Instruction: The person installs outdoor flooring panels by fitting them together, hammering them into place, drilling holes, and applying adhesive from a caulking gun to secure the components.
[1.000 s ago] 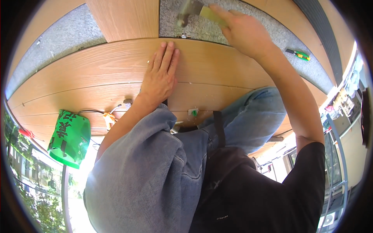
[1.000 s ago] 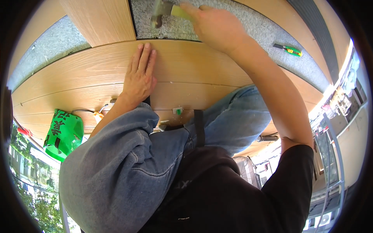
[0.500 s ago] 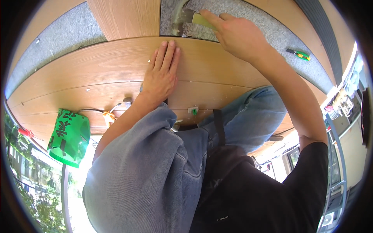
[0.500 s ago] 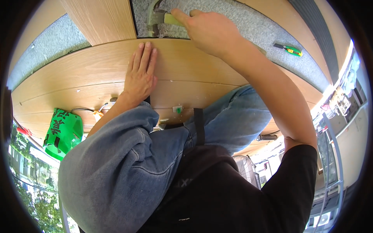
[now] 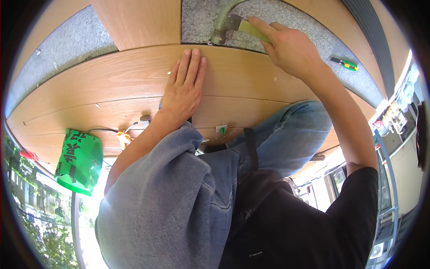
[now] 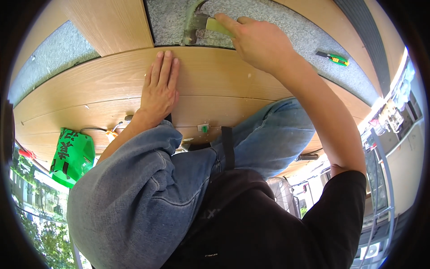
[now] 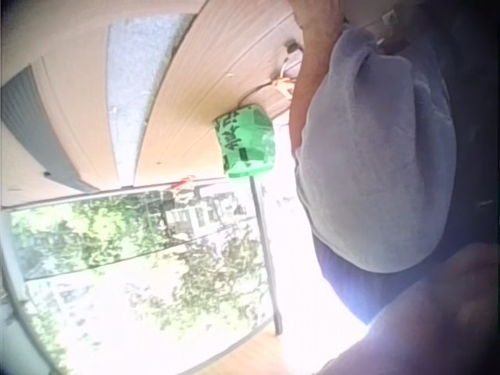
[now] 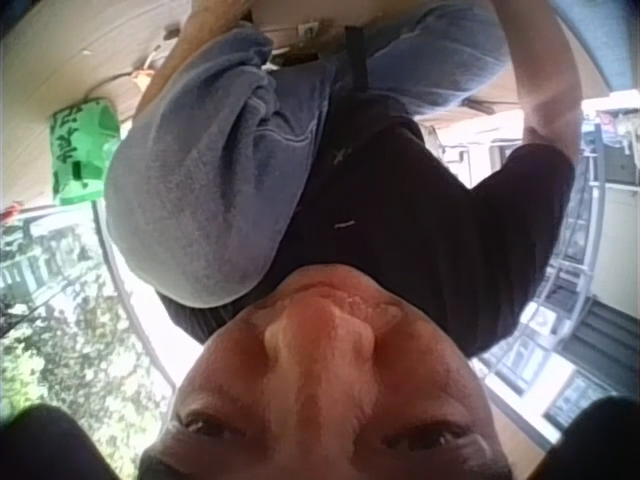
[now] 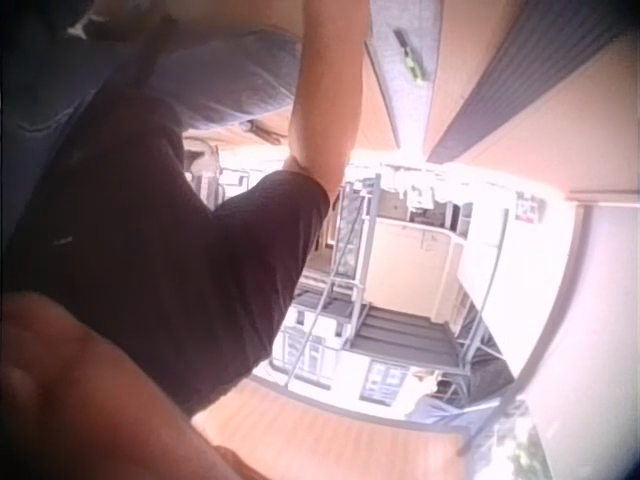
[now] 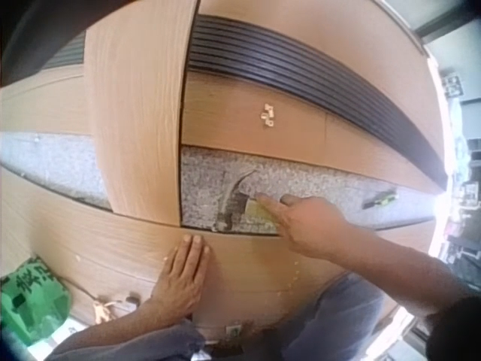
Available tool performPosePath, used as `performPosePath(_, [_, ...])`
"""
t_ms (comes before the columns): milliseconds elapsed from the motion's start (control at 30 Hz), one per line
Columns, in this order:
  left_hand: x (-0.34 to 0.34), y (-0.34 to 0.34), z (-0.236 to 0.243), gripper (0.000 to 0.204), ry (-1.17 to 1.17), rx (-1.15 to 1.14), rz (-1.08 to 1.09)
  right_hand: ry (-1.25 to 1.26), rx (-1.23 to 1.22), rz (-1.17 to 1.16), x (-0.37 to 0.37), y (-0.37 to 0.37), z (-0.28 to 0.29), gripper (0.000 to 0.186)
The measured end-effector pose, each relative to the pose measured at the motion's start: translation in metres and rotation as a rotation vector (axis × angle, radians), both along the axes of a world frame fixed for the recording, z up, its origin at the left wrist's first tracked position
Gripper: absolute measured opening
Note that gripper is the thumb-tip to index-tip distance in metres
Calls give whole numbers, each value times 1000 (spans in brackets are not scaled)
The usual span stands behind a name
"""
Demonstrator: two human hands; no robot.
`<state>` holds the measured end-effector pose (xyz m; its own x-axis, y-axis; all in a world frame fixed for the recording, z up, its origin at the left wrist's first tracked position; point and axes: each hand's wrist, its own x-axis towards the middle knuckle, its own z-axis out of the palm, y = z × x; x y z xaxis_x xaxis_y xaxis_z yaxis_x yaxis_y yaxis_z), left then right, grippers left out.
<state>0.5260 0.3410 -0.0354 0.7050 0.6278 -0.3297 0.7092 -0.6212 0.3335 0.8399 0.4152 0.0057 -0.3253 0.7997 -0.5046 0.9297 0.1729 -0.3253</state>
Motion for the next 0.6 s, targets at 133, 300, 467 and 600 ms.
performPosePath(133, [-1, -1, -2, 67, 2, -4, 5, 31, -11, -11, 0, 7, 2, 54])
performPosePath(300, [2, 5, -3, 63, -23, 47, -12, -5, -30, -25, -2, 4, 3, 51])
performPosePath(467, [4, 37, -1, 44, -232, -32, 105, -10, -36, -4, 0, 9, 9, 52])
performPosePath(600, [11, 54, -4, 29, -289, -44, 75, -14, -35, 6, 2, 5, 4, 55])
